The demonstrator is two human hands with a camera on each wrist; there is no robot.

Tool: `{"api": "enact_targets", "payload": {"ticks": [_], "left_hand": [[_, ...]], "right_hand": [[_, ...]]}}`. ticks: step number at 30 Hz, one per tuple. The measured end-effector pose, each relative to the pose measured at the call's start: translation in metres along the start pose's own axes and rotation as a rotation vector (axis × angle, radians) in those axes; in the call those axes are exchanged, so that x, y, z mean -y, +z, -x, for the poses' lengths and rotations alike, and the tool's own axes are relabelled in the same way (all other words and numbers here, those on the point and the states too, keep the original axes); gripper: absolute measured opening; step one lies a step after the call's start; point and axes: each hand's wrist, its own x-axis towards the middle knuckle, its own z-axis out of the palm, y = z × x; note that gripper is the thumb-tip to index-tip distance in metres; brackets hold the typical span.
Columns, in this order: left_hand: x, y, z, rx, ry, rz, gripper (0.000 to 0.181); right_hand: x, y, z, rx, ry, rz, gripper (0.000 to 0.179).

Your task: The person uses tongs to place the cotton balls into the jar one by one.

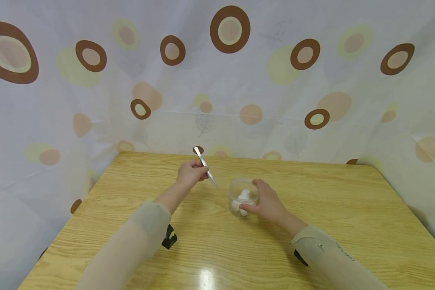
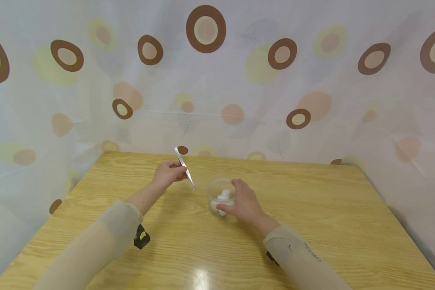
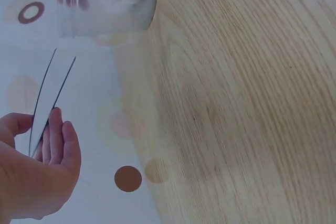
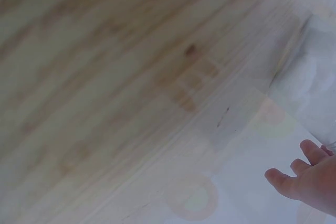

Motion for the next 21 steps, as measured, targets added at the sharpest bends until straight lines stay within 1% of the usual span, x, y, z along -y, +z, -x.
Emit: {"api": "enact_targets", "payload": {"ticks": [5,11,15,21], "left_hand": [[0.005,-0.004,0.0,0.014,0.007,-0.114,0.021],[0.013,-0.005,0.001,0.044,-0.004,-0.261,0.025],[0.018,-0.005,0.0,0.054,0.01,-0.321,0.028],[0.025,-0.003,0.003,0.099,0.044,-0.39,0.028]], "right_hand": [[0.0,-0.001,0.0,0.004,0.004,-0.007,0.083],[0.001,-0.002,0.0,0.013,0.008,-0.013,0.083],[0.001,-0.001,0.001,0.014,0.006,-0.016,0.083],[0.0,0.0,0.0,0.007,0.01,-0.015,0.083]]}}
